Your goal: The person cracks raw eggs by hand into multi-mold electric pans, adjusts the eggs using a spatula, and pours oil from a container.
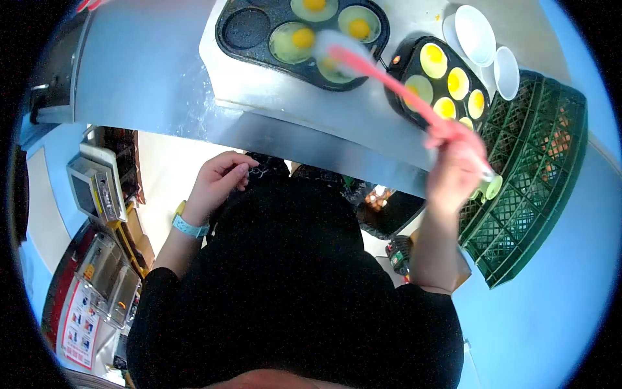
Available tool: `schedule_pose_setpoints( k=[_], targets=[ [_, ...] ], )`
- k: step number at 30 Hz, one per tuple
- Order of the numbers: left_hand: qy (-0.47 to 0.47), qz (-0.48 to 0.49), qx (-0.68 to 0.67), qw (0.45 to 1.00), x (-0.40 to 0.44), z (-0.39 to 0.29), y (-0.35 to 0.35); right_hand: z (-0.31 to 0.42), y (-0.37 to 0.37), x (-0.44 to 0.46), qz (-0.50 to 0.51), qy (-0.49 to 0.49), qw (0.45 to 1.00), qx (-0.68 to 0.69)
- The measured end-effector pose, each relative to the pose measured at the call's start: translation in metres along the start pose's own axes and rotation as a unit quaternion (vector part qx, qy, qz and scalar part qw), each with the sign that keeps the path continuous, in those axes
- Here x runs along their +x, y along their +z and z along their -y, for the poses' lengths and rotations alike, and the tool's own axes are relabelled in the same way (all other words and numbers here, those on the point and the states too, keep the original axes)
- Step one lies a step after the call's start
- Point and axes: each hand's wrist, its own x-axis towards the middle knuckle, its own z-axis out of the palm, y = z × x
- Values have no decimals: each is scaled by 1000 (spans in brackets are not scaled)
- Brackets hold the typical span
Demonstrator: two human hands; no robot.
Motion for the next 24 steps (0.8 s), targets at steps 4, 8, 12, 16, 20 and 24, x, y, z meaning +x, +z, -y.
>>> schedule_pose_setpoints(
  k=[4, 8, 12, 16, 20, 24],
  targets=[
    [-42, 5, 10, 999, 3, -3, -17, -39, 60, -11, -15, 5, 998, 53],
    [-58, 11, 13, 998, 2, 12, -29, -52, 63, -2, 32, -7, 999, 10],
    [-73, 2, -22, 997, 3, 23, -30, -56, 66, 1, 33, -21, 999, -13],
    [-77, 6, -16, 997, 3, 23, -29, -55, 66, 5, 45, -7, 999, 3],
    [-67, 6, -25, 997, 3, 26, -28, -52, 65, 7, 50, 7, 999, 2],
    [-65, 8, -13, 998, 3, 27, -27, -53, 63, 11, 52, 22, 998, 17]
  ],
)
